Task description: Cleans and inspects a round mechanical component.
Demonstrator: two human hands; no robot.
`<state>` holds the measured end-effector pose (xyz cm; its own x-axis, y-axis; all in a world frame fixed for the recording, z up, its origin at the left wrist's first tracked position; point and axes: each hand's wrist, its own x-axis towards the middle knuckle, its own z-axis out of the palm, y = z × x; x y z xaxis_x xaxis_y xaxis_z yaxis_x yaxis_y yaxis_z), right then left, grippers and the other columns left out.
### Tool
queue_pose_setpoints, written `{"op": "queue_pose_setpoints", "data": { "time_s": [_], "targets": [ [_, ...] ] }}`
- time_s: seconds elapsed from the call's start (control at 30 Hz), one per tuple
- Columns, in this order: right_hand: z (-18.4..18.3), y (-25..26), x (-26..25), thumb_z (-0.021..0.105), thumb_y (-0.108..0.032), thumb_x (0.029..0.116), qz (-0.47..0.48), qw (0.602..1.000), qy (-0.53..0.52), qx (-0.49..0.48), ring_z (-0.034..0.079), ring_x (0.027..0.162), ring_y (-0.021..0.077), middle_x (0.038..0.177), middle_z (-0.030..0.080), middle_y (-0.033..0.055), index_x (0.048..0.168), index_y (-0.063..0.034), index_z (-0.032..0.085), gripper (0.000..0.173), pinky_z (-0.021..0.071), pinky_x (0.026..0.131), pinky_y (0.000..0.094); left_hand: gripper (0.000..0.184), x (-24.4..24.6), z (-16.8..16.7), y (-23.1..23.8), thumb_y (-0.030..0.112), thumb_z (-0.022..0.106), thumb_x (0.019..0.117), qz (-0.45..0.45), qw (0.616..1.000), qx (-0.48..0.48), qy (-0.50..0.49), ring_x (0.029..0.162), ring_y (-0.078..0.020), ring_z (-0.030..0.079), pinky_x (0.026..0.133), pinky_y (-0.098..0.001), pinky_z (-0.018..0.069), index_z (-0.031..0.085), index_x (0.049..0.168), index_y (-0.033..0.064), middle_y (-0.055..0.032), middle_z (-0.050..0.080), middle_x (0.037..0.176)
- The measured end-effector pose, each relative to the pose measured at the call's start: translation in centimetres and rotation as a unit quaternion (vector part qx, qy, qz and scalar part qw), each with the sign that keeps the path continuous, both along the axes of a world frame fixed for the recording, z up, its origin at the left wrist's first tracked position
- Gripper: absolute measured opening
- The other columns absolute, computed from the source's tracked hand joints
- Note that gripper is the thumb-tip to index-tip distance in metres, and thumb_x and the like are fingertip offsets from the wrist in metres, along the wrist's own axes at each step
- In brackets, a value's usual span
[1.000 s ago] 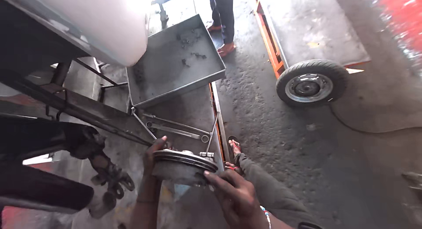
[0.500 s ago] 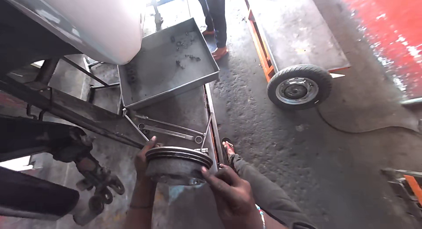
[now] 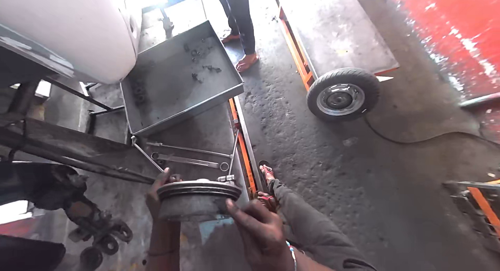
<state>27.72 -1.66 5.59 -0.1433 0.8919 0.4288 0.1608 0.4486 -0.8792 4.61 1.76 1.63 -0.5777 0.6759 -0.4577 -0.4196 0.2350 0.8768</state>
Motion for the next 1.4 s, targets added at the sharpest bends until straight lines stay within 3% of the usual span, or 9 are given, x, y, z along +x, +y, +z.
{"op": "queue_pose_setpoints", "data": {
  "time_s": [0.17,0.33,0.47,0.63,0.77,0.97,1.1,1.27,1.4],
  "targets": [
    [0.2,2.5,-0.9,0.057,-0.001,0.0934,-0.014,1.0,0.003,0.012,0.061,0.069,0.0136,0.083,0.064,0.012,0.116,-0.0039,0.076,0.03,0.0532,0.063,0.0223,0.015,-0.6,-1.8,-2.2,0.017,0.057,0.1026,-0.002,0.994,-0.012,0.109,0.072,-0.0061,0.065,0.066,-0.0244,0.057,0.066,0.102,0.0047,-0.0009,0.067,0.081],
    [-0.8,0.3,0.2,0.055,-0.004,0.0997,-0.013,1.0,0.023,0.009,0.061,0.072,0.0137,0.084,0.062,0.0117,0.117,-0.0029,0.073,0.025,0.0538,0.066,0.0201,0.03,0.8,0.6,0.1,0.012,0.045,0.1069,0.042,0.999,0.006,-0.025,0.049,-0.0028,0.057,0.048,-0.0168,0.0505,0.062,0.082,0.0069,0.0015,0.062,0.061],
    [-0.5,2.4,-0.4,0.056,-0.001,0.0943,-0.015,1.0,0.023,0.002,0.062,0.07,0.0128,0.083,0.064,0.012,0.115,-0.0022,0.075,0.029,0.0537,0.063,0.0217,0.028,-0.3,-2.2,-3.4,0.014,0.04,0.1079,-0.009,0.989,-0.005,0.149,0.089,-0.0104,0.064,0.079,-0.0294,0.0567,0.055,0.123,-0.0035,-0.0074,0.065,0.098],
    [-0.6,0.4,0.3,0.055,-0.003,0.0982,-0.009,1.0,0.024,-0.004,0.06,0.067,0.0152,0.081,0.062,0.0116,0.117,-0.0027,0.074,0.026,0.0535,0.062,0.023,0.036,-0.8,-1.2,-0.1,0.019,0.041,0.1088,0.021,0.999,0.011,-0.038,0.053,-0.0048,0.06,0.053,-0.0203,0.0542,0.061,0.08,0.0104,0.0024,0.062,0.062],
    [-0.6,2.5,0.1,0.056,-0.002,0.0928,-0.014,1.0,-0.012,0.008,0.063,0.066,0.0163,0.08,0.066,0.012,0.116,-0.0038,0.076,0.03,0.0541,0.058,0.0267,0.033,-0.9,-2.6,-3.6,0.018,0.034,0.1091,-0.037,0.989,0.06,0.127,0.094,-0.0067,0.064,0.084,-0.0258,0.0558,0.054,0.125,-0.0027,-0.0041,0.066,0.102],
    [-0.7,1.0,0.7,0.055,-0.003,0.0965,-0.008,1.0,-0.019,0.011,0.06,0.067,0.0153,0.08,0.063,0.0106,0.117,-0.0036,0.074,0.028,0.0524,0.06,0.0226,0.034,0.9,0.9,0.8,0.014,0.036,0.1077,0.008,0.999,0.036,-0.029,0.055,0.001,0.058,0.057,-0.0144,0.051,0.056,0.081,0.0139,0.0079,0.06,0.063],
    [-0.5,3.5,-0.3,0.056,-0.002,0.0921,-0.012,0.999,-0.026,0.031,0.062,0.066,0.0154,0.08,0.065,0.0112,0.116,-0.0045,0.076,0.031,0.0525,0.058,0.0249,0.023,-1.9,-4.1,-3.2,0.012,0.04,0.107,0.004,0.997,0.06,0.055,0.08,-0.0087,0.066,0.073,-0.0263,0.0578,0.06,0.11,0.0002,-0.0042,0.066,0.087],
    [-0.8,0.8,0.9,0.055,-0.003,0.0976,0.011,0.999,-0.017,0.027,0.06,0.068,0.0158,0.08,0.062,0.0113,0.118,-0.003,0.073,0.027,0.0521,0.062,0.0223,0.04,2.0,2.6,2.0,0.015,0.031,0.11,0.053,0.997,-0.056,-0.024,0.047,-0.0032,0.054,0.053,-0.0186,0.0529,0.049,0.074,0.0142,0.0056,0.054,0.054],
    [-0.5,3.4,0.1,0.055,-0.003,0.0936,0.006,0.997,-0.048,0.06,0.063,0.066,0.0165,0.081,0.066,0.0115,0.116,-0.0042,0.075,0.03,0.0537,0.059,0.0262,0.015,-1.6,-4.6,-2.9,0.012,0.055,0.101,0.018,0.994,0.051,0.098,0.078,-0.0099,0.068,0.07,-0.0275,0.0589,0.066,0.105,0.0031,-0.0039,0.07,0.086]
  ]
}}
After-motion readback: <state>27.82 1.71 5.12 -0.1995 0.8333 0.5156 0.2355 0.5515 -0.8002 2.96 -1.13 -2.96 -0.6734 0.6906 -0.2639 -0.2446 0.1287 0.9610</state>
